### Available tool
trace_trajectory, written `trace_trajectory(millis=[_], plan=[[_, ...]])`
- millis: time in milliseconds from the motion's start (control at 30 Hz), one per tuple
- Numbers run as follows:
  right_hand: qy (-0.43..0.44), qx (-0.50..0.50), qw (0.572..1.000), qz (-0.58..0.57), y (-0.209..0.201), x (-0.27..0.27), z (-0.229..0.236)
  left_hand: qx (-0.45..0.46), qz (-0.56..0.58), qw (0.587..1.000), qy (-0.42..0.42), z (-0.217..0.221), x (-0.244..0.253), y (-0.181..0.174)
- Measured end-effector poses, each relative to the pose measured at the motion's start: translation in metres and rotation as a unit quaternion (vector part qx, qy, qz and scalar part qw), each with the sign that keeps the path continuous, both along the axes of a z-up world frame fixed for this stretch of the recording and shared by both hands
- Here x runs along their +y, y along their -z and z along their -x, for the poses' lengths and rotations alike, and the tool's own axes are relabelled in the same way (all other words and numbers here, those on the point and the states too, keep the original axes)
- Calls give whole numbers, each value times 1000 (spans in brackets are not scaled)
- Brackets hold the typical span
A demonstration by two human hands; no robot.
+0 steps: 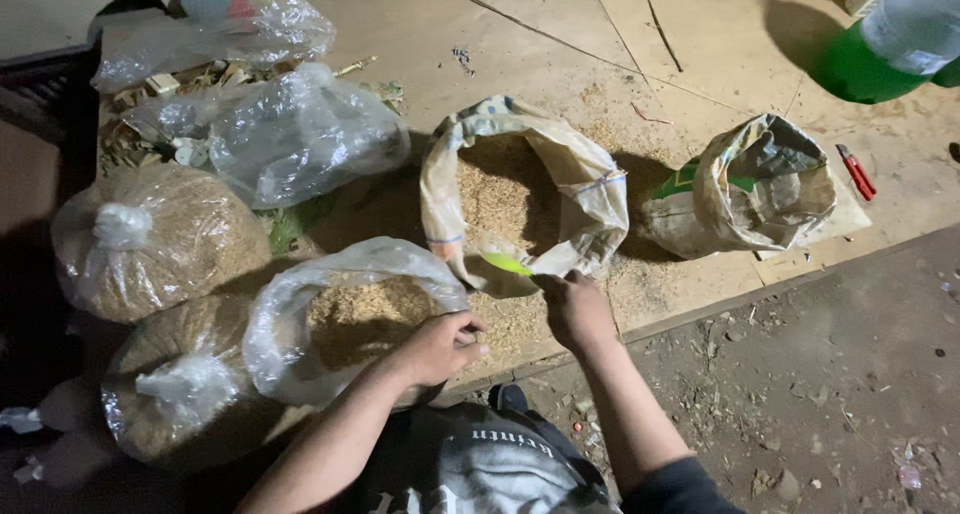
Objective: The person uses a green scoop to transfer grain from a large open sack into a smaller plastic bag. The person repeatedly scoops grain and pours it into the bag, occasionally using their hand to guide the flow.
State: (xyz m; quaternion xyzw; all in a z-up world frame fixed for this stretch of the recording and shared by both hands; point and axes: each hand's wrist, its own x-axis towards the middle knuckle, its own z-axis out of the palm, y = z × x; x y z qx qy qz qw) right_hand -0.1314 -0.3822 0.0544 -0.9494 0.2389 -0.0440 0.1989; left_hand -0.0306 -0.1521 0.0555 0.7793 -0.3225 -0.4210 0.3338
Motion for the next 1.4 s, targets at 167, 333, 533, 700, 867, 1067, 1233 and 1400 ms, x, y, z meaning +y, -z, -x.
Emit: trace_trajectory(millis=[167, 333, 533, 700, 867, 1067, 1233, 1400], plan=[[-9, -124, 992, -36, 11, -24, -9, 45, -74, 996, 12, 19, -41, -12], [-148, -22, 989, -24, 41, -57, -16, -2, -22, 999, 26, 27, -62, 7], [-92, -69, 993, 7, 104, -73, -71, 29, -94, 995, 1, 44, -92, 8], [-22, 29, 998, -51, 56, -110, -67, 39, -101, 993, -45, 42, -99, -10], [-25, 207, 977, -41, 0, -125, -64, 14, -52, 990, -127, 17, -114, -17], [-104, 267, 958, 15, 27, -119, -88, -112, -23, 973, -199, -53, -159, 26], [-107, 278, 954, -23, 53, -120, -117, -315, -181, 929, -76, -113, -181, 81], [-132, 255, 958, -15, 84, -124, -124, -374, -223, 899, -48, -115, -173, 114]])
